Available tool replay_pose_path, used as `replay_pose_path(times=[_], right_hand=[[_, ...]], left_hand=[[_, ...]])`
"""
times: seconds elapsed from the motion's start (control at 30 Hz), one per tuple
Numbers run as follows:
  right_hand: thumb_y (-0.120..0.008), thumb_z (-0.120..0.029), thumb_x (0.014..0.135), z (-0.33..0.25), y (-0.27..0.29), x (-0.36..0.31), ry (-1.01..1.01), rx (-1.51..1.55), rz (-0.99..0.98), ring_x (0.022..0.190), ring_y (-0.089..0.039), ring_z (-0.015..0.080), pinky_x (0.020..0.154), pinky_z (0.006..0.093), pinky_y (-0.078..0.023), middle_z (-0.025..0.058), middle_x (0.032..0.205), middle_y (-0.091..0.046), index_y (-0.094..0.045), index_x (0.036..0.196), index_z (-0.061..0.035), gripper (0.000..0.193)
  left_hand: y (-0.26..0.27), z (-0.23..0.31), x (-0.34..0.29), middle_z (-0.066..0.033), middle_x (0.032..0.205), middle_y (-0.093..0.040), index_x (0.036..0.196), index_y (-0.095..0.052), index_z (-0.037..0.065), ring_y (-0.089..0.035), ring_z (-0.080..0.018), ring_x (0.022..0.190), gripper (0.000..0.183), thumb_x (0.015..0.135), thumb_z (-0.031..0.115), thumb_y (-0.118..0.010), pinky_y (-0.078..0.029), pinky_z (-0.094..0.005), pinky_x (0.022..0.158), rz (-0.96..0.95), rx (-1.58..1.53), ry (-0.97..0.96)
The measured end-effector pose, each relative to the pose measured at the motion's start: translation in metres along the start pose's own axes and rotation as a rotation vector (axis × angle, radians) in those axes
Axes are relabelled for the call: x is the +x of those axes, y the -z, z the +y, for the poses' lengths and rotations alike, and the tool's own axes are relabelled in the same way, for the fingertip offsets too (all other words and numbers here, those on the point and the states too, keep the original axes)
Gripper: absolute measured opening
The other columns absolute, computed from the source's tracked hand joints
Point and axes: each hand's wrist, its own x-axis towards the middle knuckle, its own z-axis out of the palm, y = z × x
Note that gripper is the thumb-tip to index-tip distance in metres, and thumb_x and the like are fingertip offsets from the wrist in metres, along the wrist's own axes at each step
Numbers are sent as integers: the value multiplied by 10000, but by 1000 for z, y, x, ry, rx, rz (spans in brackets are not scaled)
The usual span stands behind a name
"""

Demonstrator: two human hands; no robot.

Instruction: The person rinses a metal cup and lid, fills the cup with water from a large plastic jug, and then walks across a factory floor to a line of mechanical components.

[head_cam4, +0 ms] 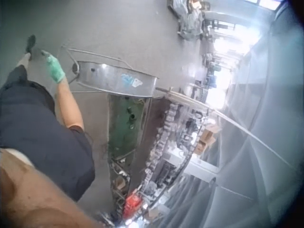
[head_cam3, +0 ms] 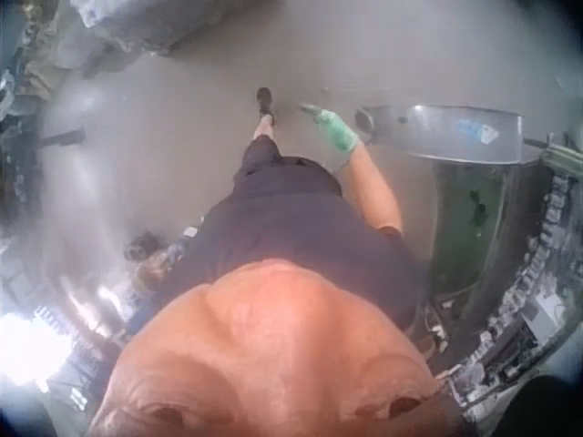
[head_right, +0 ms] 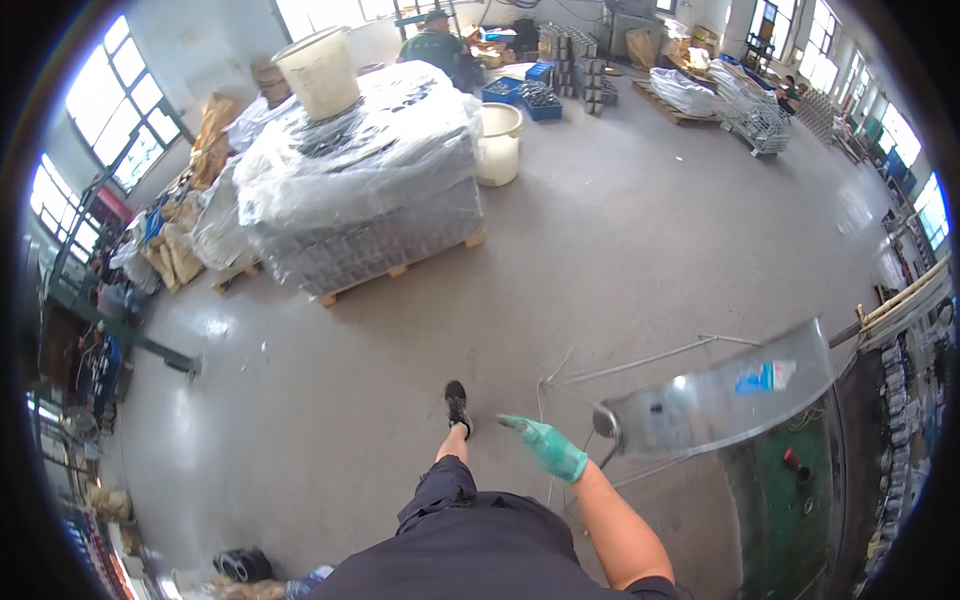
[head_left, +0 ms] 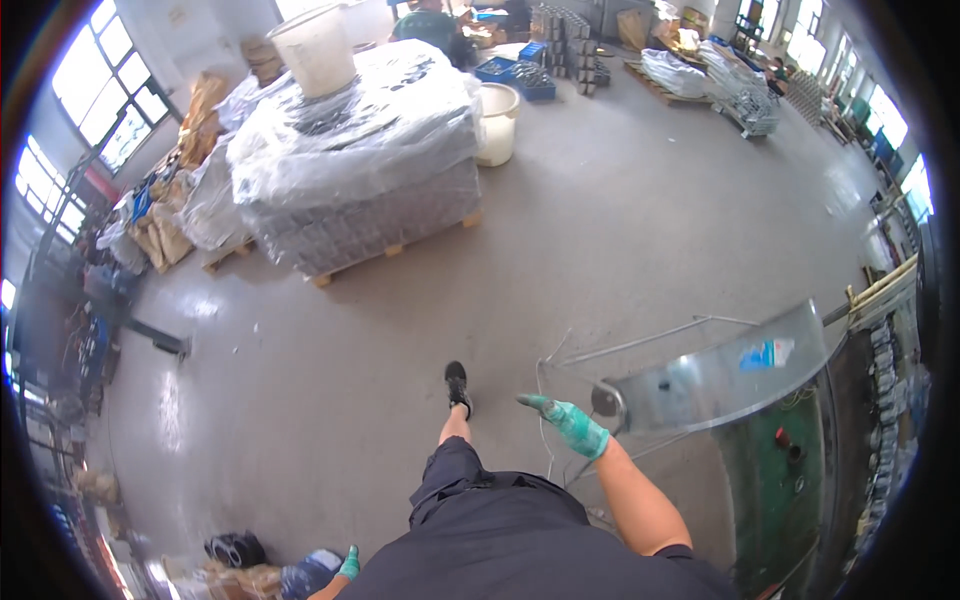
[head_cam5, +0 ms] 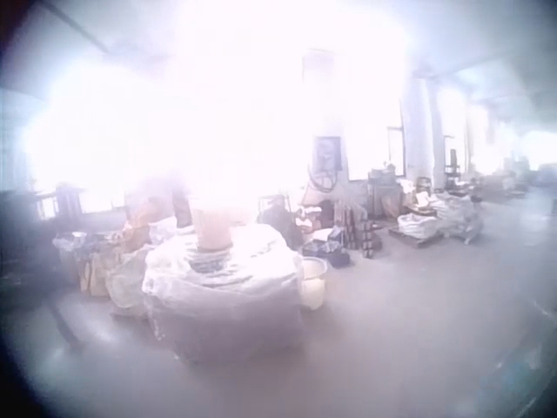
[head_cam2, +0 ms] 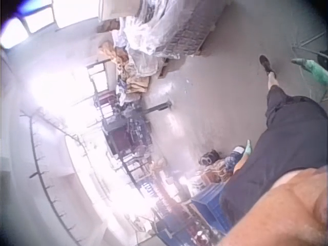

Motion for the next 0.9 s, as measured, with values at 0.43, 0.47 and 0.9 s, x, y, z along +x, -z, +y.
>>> replay_pose_path(times=[0.43, 0.47, 0.9], right_hand=[[-438, -541, 1021, 0, 199, 124, -207, 326, 945, 949, -694, 210, 858, 331, -517, 115, 1084, -727, -654, 1190, 8, 614], [-442, -546, 1018, 8, 213, 124, -226, 373, 1062, 935, -698, 211, 846, 328, -518, 114, 1069, -730, -659, 1177, 4, 612], [-507, -466, 1020, 56, 564, 212, -467, 205, 1278, 873, -690, 192, 837, 343, -546, 121, 974, -724, -648, 1164, 64, 567]], left_hand=[[-195, 1014, 15, -76, 1248, -669, 1314, -613, 81, -596, -218, 1131, 645, 1000, 605, -407, -409, -367, 996, -354, 265, -1038], [-239, 1061, -58, -85, 1210, -687, 1252, -654, 62, -611, -225, 1110, 585, 1022, 547, -421, -422, -371, 1007, -438, 204, -1032], [-349, 1136, 60, -96, 906, -722, 1061, -692, 57, -663, -221, 699, 571, 997, 573, -456, -521, -363, 629, -337, 1043, -770]])
